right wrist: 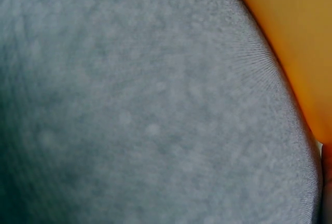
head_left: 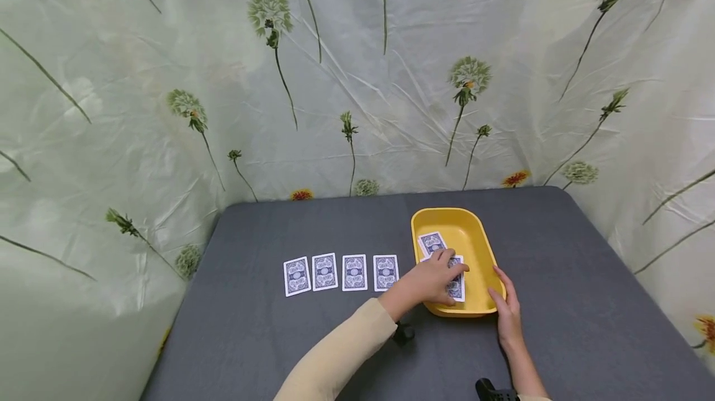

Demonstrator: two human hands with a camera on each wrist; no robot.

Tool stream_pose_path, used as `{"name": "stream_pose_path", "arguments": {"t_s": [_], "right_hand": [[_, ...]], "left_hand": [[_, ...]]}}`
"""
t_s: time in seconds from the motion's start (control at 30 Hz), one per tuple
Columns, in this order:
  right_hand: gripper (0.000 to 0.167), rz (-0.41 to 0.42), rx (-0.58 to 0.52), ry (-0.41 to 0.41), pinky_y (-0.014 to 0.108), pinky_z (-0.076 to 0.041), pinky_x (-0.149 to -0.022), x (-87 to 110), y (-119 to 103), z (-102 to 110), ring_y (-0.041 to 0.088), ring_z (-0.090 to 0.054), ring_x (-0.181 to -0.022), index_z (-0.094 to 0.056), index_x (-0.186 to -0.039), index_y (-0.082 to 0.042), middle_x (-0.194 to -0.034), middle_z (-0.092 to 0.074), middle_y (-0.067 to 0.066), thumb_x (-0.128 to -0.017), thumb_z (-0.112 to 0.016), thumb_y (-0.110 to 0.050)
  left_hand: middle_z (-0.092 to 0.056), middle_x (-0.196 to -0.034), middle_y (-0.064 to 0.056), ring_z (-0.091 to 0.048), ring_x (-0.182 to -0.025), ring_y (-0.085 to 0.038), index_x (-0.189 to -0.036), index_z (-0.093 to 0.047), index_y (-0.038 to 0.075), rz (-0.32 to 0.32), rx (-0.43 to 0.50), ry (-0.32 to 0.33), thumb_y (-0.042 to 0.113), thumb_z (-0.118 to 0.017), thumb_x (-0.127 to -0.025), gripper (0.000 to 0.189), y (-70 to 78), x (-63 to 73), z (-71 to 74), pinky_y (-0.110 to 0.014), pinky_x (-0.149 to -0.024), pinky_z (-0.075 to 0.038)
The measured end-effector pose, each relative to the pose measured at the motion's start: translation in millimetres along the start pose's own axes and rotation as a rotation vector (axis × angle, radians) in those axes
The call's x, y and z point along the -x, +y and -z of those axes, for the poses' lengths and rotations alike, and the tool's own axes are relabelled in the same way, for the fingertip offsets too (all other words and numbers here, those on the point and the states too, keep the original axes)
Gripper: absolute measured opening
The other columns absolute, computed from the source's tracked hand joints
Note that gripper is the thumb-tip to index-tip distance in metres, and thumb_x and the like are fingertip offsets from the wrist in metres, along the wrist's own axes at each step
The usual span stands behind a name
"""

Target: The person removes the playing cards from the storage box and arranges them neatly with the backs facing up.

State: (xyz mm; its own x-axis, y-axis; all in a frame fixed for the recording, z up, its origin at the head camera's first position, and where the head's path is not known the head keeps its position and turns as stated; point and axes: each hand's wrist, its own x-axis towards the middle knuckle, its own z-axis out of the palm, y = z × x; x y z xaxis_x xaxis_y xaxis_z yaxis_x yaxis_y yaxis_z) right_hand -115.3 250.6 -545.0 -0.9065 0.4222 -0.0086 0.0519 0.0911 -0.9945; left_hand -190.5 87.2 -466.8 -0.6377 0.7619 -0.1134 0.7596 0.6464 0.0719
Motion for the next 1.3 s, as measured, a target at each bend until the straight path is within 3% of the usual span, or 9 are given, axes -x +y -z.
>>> {"name": "stream_pose_path", "arguments": {"t_s": [0.13, 0.27, 0.43, 0.6, 0.77, 0.87, 0.97, 1.17, 1.3], "right_hand": [[0.046, 0.010, -0.003, 0.006, 0.025, -0.014, -0.108, -1.7, 1.2, 0.6, -0.002, -0.025, -0.126, -0.034, -0.139, -0.012, -0.142, -0.035, -0.010, -0.094, -0.041, -0.016], [0.045, 0.023, -0.012, 0.024, 0.016, -0.017, -0.102, -1.0, 2.6, 0.3, -0.004, -0.027, -0.124, -0.038, -0.138, -0.016, -0.140, -0.037, -0.011, -0.093, -0.041, -0.013], [0.045, 0.056, -0.017, 0.021, 0.011, -0.018, -0.098, -0.5, 2.9, 0.2, -0.007, -0.028, -0.122, -0.037, -0.138, -0.013, -0.135, -0.039, -0.017, -0.093, -0.043, -0.011], [0.045, 0.078, -0.017, 0.008, 0.007, -0.019, -0.096, -2.1, 2.9, 0.8, -0.007, -0.028, -0.122, -0.036, -0.138, -0.009, -0.131, -0.040, -0.021, -0.093, -0.042, -0.010], [0.044, 0.070, -0.017, 0.015, 0.003, -0.021, -0.093, -3.8, 3.4, 1.0, -0.008, -0.029, -0.121, -0.037, -0.137, -0.008, -0.127, -0.041, -0.025, -0.093, -0.043, -0.010], [0.045, 0.073, -0.009, 0.008, 0.003, -0.020, -0.093, -2.8, 3.4, 0.7, -0.008, -0.028, -0.122, -0.036, -0.138, -0.008, -0.127, -0.040, -0.025, -0.093, -0.043, -0.010], [0.045, 0.068, -0.004, 0.008, 0.003, -0.020, -0.093, -1.4, 2.0, 0.7, -0.009, -0.028, -0.121, -0.035, -0.138, -0.006, -0.124, -0.040, -0.027, -0.093, -0.042, -0.008], [0.045, 0.041, 0.003, 0.006, 0.002, -0.020, -0.092, -1.7, -1.2, 0.4, -0.010, -0.027, -0.120, -0.034, -0.138, -0.004, -0.122, -0.039, -0.029, -0.093, -0.042, -0.005], [0.045, 0.077, -0.011, 0.010, 0.001, -0.020, -0.091, -2.5, 2.7, 1.4, -0.010, -0.028, -0.120, -0.036, -0.137, -0.005, -0.122, -0.040, -0.028, -0.093, -0.043, -0.007]], "left_hand": [[-0.030, -0.143, -0.004, -0.032, -0.130, -0.019, -0.134, -0.038, 0.033, -0.024, 0.023, 0.058, 0.049, -0.068, -0.075, 0.068, -17.2, 20.2, 16.0, -0.028, -0.100, -0.039], [-0.027, -0.145, -0.006, -0.030, -0.131, -0.022, -0.136, -0.036, 0.032, 0.001, 0.060, 0.079, 0.048, -0.068, -0.075, 0.071, -38.0, 44.4, 29.5, -0.033, -0.099, -0.041], [-0.023, -0.147, -0.007, -0.027, -0.133, -0.025, -0.138, -0.035, 0.031, 0.080, 0.134, 0.095, 0.043, -0.070, -0.076, 0.073, -69.1, 80.3, 41.9, -0.039, -0.097, -0.043], [-0.025, -0.145, -0.011, -0.026, -0.133, -0.029, -0.139, -0.033, 0.025, 0.189, 0.188, 0.136, 0.033, -0.073, -0.075, 0.076, -109.8, 121.3, 44.8, -0.043, -0.087, -0.047], [-0.025, -0.144, -0.013, -0.022, -0.133, -0.033, -0.141, -0.028, 0.018, 0.387, 0.263, 0.131, 0.021, -0.077, -0.072, 0.086, -154.8, 164.0, 30.3, -0.049, -0.085, -0.046], [-0.024, -0.144, -0.017, -0.019, -0.133, -0.036, -0.142, -0.025, 0.011, 0.506, 0.322, 0.092, 0.013, -0.077, -0.069, 0.090, -179.8, 188.9, 12.1, -0.052, -0.091, -0.041], [-0.023, -0.142, -0.023, -0.018, -0.132, -0.041, -0.140, -0.024, 0.001, 0.581, 0.387, 0.045, 0.006, -0.078, -0.066, 0.092, -201.1, 209.3, -8.0, -0.054, -0.098, -0.033], [-0.025, -0.138, -0.028, -0.022, -0.128, -0.046, -0.136, -0.026, -0.007, 0.706, 0.491, -0.037, 0.005, -0.079, -0.063, 0.092, -227.1, 233.8, -32.7, -0.058, -0.102, -0.026], [-0.028, -0.137, -0.028, -0.025, -0.126, -0.047, -0.136, -0.029, -0.005, 0.715, 0.497, -0.068, 0.010, -0.081, -0.063, 0.091, -237.0, 238.8, -38.6, -0.058, -0.100, -0.027]]}}
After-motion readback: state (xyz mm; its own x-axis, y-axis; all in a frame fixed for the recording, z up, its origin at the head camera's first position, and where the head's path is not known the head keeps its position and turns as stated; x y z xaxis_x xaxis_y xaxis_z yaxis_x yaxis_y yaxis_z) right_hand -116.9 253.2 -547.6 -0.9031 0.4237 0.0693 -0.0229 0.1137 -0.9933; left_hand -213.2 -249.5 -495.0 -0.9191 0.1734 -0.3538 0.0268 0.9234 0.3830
